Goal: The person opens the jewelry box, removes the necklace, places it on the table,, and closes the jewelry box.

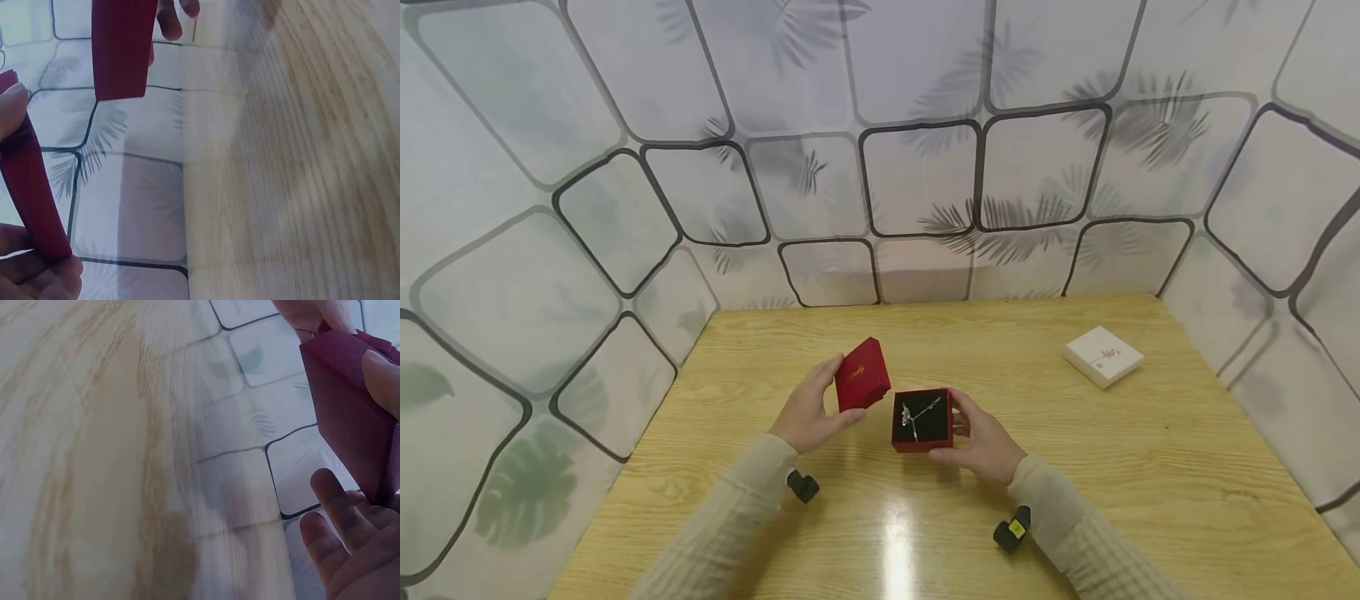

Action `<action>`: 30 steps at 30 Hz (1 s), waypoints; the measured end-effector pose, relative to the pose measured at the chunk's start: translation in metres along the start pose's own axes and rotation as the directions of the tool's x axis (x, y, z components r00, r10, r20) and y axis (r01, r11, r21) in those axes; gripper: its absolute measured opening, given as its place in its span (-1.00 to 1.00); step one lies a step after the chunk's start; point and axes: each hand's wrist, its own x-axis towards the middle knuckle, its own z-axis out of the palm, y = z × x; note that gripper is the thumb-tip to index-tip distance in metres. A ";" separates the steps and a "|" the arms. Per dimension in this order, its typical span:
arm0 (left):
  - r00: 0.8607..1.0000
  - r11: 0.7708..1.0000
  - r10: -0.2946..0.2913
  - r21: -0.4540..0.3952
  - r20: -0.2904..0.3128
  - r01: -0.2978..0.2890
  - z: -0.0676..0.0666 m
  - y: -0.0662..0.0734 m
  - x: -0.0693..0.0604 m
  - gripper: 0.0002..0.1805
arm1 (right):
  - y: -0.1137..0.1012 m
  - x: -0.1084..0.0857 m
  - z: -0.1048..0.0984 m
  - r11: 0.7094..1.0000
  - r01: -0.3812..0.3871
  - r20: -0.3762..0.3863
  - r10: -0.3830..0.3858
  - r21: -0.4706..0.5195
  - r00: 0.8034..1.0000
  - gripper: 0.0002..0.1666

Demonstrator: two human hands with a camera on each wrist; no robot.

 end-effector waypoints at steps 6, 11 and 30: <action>1.000 1.000 -0.023 0.007 -0.003 0.023 -0.007 -0.009 0.002 0.03 | 0.000 0.000 -0.001 1.000 -0.004 0.007 0.004 0.018 1.000 0.16; 0.998 0.998 -0.065 0.019 0.006 0.065 -0.012 -0.017 0.002 0.03 | 0.001 -0.001 -0.001 1.000 0.001 0.018 -0.001 0.031 1.000 0.18; 0.989 0.986 -0.144 0.082 0.010 0.143 -0.012 -0.058 0.013 0.03 | 0.000 -0.004 -0.004 0.993 0.082 0.015 -0.083 0.089 0.996 0.12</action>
